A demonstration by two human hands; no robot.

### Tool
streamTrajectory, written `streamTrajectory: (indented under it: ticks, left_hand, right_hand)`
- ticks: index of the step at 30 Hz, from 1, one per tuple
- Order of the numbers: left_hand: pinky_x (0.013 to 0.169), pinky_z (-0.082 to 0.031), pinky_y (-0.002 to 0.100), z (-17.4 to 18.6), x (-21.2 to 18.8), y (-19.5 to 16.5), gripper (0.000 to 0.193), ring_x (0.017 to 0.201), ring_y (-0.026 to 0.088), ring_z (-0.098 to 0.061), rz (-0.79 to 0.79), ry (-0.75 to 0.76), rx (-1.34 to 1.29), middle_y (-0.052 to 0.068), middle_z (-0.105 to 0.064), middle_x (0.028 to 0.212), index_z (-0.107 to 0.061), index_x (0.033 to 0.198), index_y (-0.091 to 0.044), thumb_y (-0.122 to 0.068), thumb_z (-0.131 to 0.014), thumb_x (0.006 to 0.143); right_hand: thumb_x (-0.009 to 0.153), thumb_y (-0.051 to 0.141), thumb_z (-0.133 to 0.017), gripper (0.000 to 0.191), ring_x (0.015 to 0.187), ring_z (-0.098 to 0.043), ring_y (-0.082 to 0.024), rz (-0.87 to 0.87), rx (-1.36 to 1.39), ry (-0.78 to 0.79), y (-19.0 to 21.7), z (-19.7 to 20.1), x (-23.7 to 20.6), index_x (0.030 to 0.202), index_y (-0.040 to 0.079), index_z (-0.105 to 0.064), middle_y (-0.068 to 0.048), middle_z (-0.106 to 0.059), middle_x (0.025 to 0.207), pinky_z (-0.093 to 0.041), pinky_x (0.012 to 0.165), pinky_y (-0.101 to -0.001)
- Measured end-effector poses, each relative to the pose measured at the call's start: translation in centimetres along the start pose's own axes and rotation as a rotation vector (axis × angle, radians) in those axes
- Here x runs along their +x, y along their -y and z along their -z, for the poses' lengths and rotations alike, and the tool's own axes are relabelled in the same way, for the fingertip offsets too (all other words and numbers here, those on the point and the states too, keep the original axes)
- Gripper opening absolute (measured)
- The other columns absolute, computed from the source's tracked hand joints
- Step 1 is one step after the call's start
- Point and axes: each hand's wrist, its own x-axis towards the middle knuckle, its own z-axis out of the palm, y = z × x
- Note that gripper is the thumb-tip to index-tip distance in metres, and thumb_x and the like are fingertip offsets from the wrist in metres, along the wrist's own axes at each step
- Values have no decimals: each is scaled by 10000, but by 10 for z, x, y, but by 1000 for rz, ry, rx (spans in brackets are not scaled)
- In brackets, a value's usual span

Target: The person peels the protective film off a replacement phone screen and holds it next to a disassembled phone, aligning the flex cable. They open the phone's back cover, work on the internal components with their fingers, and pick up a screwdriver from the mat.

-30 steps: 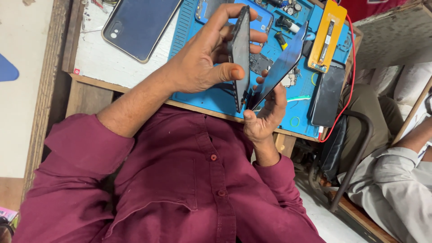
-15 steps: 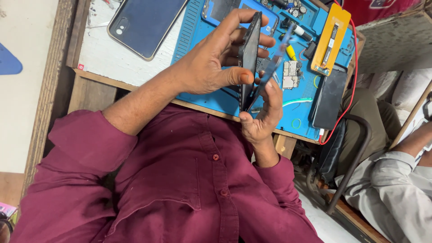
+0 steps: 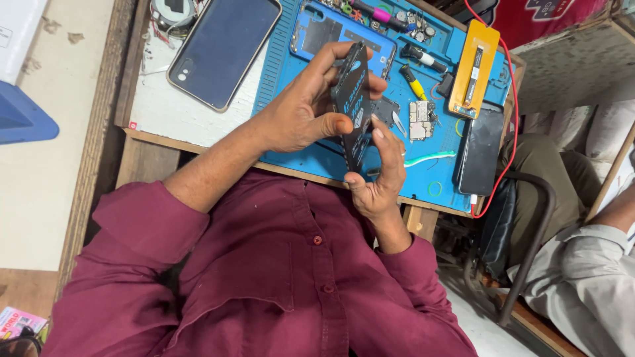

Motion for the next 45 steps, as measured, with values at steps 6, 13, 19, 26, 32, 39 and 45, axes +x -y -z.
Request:
streamTrajectory:
  ticks: [6, 13, 19, 26, 32, 39, 45]
  left_hand:
    - [1222, -541, 396, -2, 0, -6, 1026, 1411, 217, -590, 33, -24, -18, 113, -602, 1422, -241, 1592, -104, -652, -771, 906]
    - [1214, -552, 377, -6, 2, -7, 1024, 1380, 210, -618, 14, -68, 37, 106, -630, 1398, -268, 1582, -104, -690, -730, 881]
    - [1202, -555, 387, -10, 2, -3, 1043, 1366, 216, -619, 21, -97, -22, 115, -624, 1398, -272, 1598, -115, -694, -739, 866]
    - [1226, -528, 396, -15, 3, -4, 1047, 1412, 243, -590, -11, -107, -76, 120, -609, 1418, -274, 1617, -100, -679, -747, 883]
    - [1196, -538, 408, -16, 2, -2, 953, 1372, 256, -612, -7, -156, -209, 134, -621, 1391, -300, 1582, -88, -655, -705, 932]
    - [1172, -527, 466, -20, -1, 7, 857, 1375, 329, -596, 110, -291, -658, 170, -612, 1420, -366, 1571, -118, -637, -659, 956]
    - [1128, -563, 495, -27, -4, 11, 804, 1375, 359, -619, 145, -331, -782, 205, -619, 1403, -398, 1549, -95, -667, -529, 999]
  right_hand:
    - [1006, 609, -610, 699, 1404, -567, -339, -23, 11, 10, 1, 1, 2, 1486, 109, -521, -186, -556, 1534, -429, 1163, -416]
    - [1022, 577, -625, 676, 1413, -567, -326, -82, 128, -14, 3, 0, 1, 1470, 78, -538, -207, -555, 1526, -440, 1174, -410]
    - [1052, 545, -609, 604, 1417, -546, -320, -103, 241, -84, 2, -6, -4, 1431, 80, -545, -211, -544, 1533, -416, 1207, -415]
    - [1040, 587, -597, 605, 1459, -533, -353, -124, 172, -60, 5, -5, -1, 1387, 93, -591, -227, -525, 1544, -430, 1247, -451]
    - [946, 648, -623, 741, 1446, -528, -348, -58, 80, 23, 13, 8, 9, 1456, 113, -571, -226, -480, 1586, -431, 1180, -429]
    - [927, 395, -822, 707, 1484, -416, -390, -30, 53, 127, 24, 19, 22, 1506, 118, -525, -221, -328, 1612, -456, 1188, -463]
    - [940, 148, -748, 534, 1442, -451, -372, -39, -109, 156, 33, 28, 30, 1455, 143, -606, -212, -394, 1597, -466, 1085, -412]
